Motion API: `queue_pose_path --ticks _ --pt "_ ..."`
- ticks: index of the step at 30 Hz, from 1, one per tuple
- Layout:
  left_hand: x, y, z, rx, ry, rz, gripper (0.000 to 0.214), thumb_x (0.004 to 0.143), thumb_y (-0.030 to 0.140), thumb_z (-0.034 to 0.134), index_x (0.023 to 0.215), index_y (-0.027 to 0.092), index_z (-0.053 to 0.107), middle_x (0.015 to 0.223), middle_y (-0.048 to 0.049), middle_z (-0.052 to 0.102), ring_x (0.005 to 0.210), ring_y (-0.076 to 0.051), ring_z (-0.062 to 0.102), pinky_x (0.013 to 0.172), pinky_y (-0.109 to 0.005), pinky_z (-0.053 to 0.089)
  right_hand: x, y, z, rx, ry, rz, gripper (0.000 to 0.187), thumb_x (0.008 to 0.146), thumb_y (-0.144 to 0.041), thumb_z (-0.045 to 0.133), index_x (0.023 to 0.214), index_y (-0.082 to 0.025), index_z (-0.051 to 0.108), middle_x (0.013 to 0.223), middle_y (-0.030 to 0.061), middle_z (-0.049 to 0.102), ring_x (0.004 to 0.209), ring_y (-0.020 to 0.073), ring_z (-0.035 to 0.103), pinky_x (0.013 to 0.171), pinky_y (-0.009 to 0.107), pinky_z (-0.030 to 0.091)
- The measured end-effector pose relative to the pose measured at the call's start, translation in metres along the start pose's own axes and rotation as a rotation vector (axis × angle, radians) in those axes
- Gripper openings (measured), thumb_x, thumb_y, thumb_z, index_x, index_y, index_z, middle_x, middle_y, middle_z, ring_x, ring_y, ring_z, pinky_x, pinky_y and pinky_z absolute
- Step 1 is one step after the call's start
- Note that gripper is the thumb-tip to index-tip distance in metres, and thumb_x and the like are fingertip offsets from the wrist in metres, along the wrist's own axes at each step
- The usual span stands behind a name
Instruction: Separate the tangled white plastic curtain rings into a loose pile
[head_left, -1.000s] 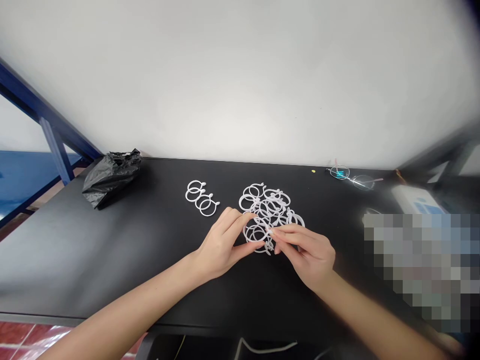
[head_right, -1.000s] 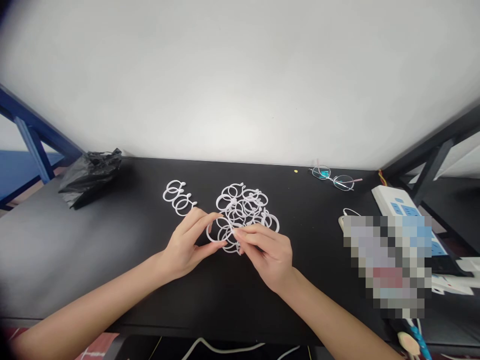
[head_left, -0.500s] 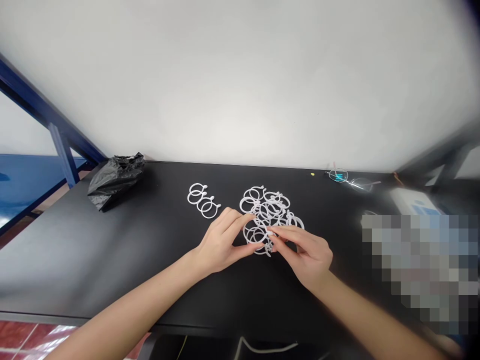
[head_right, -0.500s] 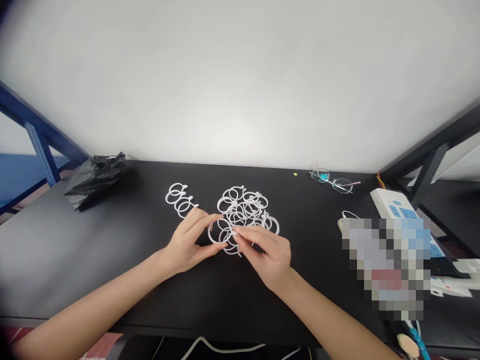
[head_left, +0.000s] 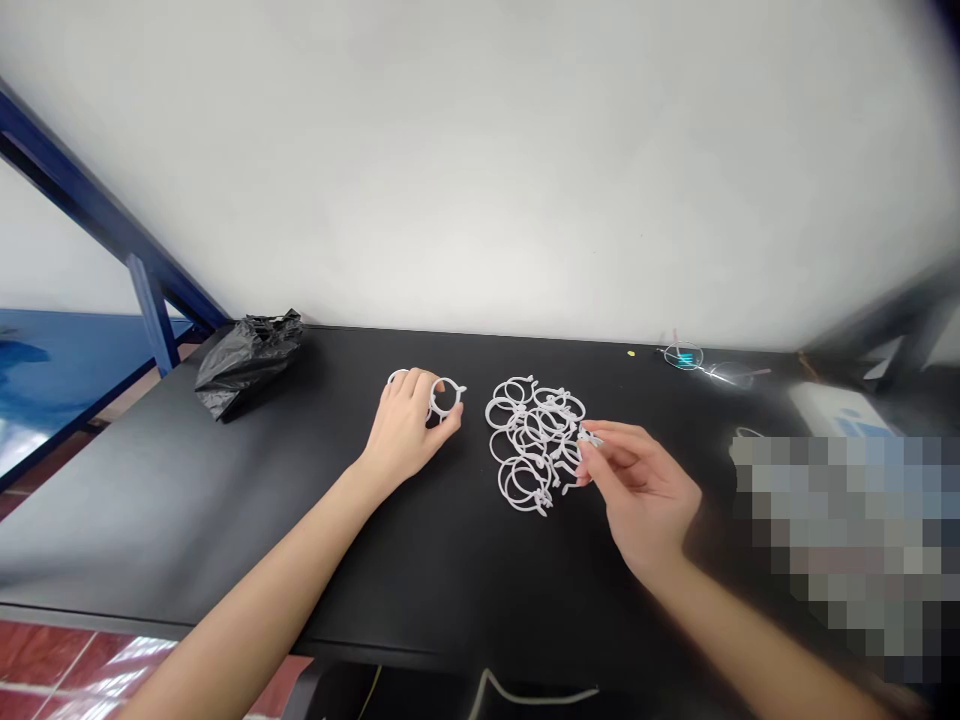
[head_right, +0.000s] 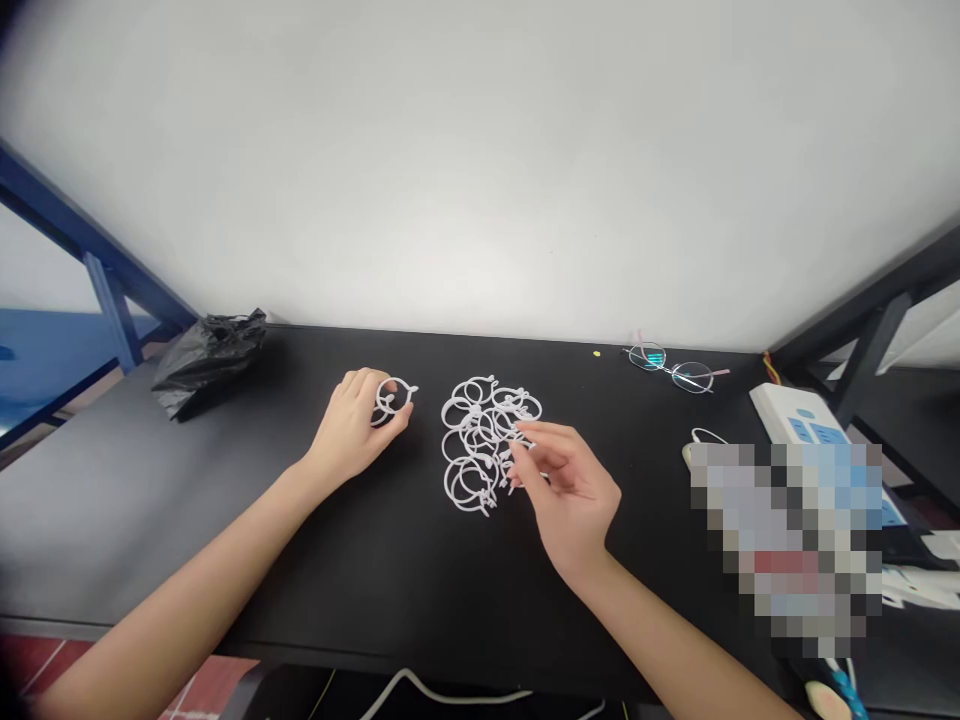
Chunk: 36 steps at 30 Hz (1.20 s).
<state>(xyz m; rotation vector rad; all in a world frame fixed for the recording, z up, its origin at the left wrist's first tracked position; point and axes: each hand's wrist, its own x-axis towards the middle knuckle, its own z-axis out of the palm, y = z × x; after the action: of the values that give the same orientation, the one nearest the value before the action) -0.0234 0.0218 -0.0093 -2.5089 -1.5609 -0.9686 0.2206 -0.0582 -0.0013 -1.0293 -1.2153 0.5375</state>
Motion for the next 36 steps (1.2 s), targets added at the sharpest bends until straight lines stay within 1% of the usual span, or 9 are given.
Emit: queue_pose_path --ticks 4,9,19,23,25,28,32,34,36 --pt "0.000 -0.012 0.004 0.093 -0.079 -0.081 0.019 0.094 0.037 0.053 0.094 0.019 0.053 0.097 -0.0084 0.061 0.090 -0.026 0.053 0.080 -0.039 0.043 0.008 0.002 0.000 0.062 0.061 0.061 0.008 0.080 -0.016 0.076 0.087 -0.020 0.073 0.094 0.0046 0.071 0.049 0.0086 0.061 0.045 0.026 0.056" --pt "-0.002 -0.018 0.006 0.147 -0.096 -0.101 0.026 0.094 0.043 0.052 0.097 0.018 0.056 0.103 -0.0110 0.062 0.095 -0.028 0.054 0.082 -0.041 0.044 0.012 0.007 -0.001 0.104 0.122 0.121 0.008 0.077 -0.019 0.078 0.084 -0.020 0.073 0.091 0.0050 0.072 0.048 0.0087 0.059 0.043 0.025 0.051" --pt "-0.004 -0.023 0.011 0.222 -0.173 -0.125 0.029 0.094 0.043 0.053 0.106 0.017 0.059 0.119 -0.0141 0.062 0.111 -0.032 0.054 0.089 -0.045 0.046 0.026 0.006 -0.008 0.303 0.225 0.501 0.008 0.069 -0.013 0.071 0.075 -0.017 0.070 0.093 0.0064 0.075 0.045 0.0055 0.056 0.039 0.019 0.046" --pt "-0.003 -0.024 0.010 0.206 -0.191 -0.167 0.031 0.092 0.044 0.056 0.109 0.018 0.058 0.121 -0.0129 0.061 0.112 -0.032 0.054 0.091 -0.045 0.046 0.030 0.004 -0.014 0.398 0.274 0.620 0.013 0.057 -0.004 0.061 0.061 -0.016 0.059 0.084 0.0025 0.075 0.035 0.0002 0.045 0.033 0.014 0.037" --pt "-0.003 -0.025 0.011 0.179 -0.188 -0.184 0.033 0.091 0.044 0.058 0.110 0.018 0.058 0.119 -0.0124 0.062 0.112 -0.032 0.054 0.091 -0.045 0.046 0.031 0.003 -0.017 0.471 0.256 0.678 0.016 0.052 -0.001 0.056 0.054 -0.016 0.051 0.064 -0.0036 0.066 0.029 -0.0015 0.034 0.028 0.013 0.026" --pt "-0.003 -0.026 0.012 0.149 -0.168 -0.195 0.033 0.090 0.043 0.060 0.110 0.017 0.057 0.115 -0.0116 0.063 0.109 -0.031 0.055 0.090 -0.046 0.046 0.032 0.000 -0.019 0.607 0.203 0.782 0.022 0.049 0.001 0.051 0.047 -0.017 0.040 0.044 -0.0089 0.042 0.025 -0.0001 0.025 0.026 0.015 0.017" --pt "-0.001 -0.019 0.008 0.094 -0.047 -0.160 0.029 0.090 0.040 0.061 0.108 0.018 0.057 0.114 -0.0107 0.063 0.103 -0.030 0.057 0.088 -0.046 0.047 0.034 -0.002 -0.022 0.734 0.159 0.873 0.027 0.051 0.002 0.049 0.047 -0.018 0.032 0.041 -0.0085 0.033 0.024 0.0014 0.022 0.027 0.018 0.016" --pt "-0.001 -0.009 0.005 0.013 0.022 -0.084 0.025 0.092 0.037 0.060 0.108 0.018 0.057 0.112 -0.0099 0.064 0.101 -0.028 0.058 0.089 -0.045 0.047 0.034 -0.001 -0.024 0.785 0.136 0.899 0.028 0.052 0.003 0.047 0.049 -0.018 0.029 0.042 -0.0084 0.031 0.025 0.0020 0.021 0.028 0.018 0.015" --pt "-0.002 0.004 0.003 -0.100 0.021 0.035 0.020 0.094 0.030 0.056 0.111 0.019 0.057 0.111 -0.0093 0.065 0.102 -0.026 0.059 0.092 -0.044 0.048 0.034 0.002 -0.026 0.850 0.090 0.915 0.029 0.053 0.004 0.046 0.051 -0.018 0.027 0.043 -0.0087 0.030 0.026 0.0025 0.018 0.029 0.019 0.016"
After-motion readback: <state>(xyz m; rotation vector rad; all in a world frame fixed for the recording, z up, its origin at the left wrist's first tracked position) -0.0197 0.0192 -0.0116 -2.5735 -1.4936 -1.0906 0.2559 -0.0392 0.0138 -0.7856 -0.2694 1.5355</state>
